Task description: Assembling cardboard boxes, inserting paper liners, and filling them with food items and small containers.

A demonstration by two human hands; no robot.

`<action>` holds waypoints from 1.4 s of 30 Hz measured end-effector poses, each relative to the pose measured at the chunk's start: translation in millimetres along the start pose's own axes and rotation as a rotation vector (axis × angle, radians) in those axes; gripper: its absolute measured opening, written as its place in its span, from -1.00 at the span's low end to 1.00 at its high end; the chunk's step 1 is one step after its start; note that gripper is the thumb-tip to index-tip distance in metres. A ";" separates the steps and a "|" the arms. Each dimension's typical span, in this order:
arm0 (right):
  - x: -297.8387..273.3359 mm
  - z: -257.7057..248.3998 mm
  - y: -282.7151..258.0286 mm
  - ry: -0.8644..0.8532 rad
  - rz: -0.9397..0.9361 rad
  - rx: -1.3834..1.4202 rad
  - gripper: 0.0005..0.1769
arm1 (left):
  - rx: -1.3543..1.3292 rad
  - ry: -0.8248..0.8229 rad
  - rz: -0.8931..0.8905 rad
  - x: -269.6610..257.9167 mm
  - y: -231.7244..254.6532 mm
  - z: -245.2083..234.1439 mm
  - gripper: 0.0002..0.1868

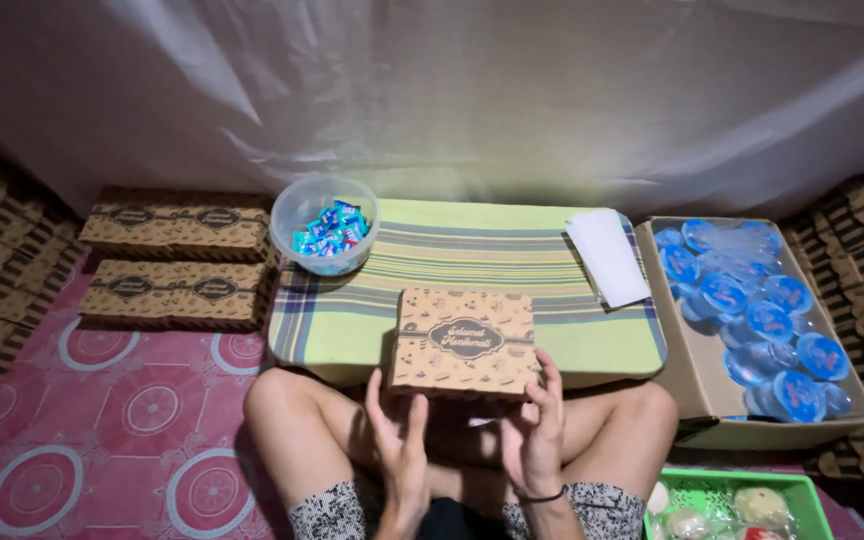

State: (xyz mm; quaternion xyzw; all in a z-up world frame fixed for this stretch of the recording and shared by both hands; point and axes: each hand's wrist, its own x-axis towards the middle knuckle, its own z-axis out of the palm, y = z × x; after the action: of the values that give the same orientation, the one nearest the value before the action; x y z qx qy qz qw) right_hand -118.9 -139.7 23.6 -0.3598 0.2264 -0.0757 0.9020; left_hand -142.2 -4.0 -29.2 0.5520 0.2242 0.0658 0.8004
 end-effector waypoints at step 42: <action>121.4 -88.3 6.7 -0.121 -0.645 -1.132 -0.49 | -0.009 0.418 -0.081 301.5 39.7 -265.1 0.23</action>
State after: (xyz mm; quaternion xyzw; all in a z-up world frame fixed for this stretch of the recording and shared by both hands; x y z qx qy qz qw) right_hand -52.4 -225.4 -80.3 -0.8326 0.0611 -0.1911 0.5163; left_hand 17.6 343.9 -156.2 0.5133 0.4071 0.1476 0.7410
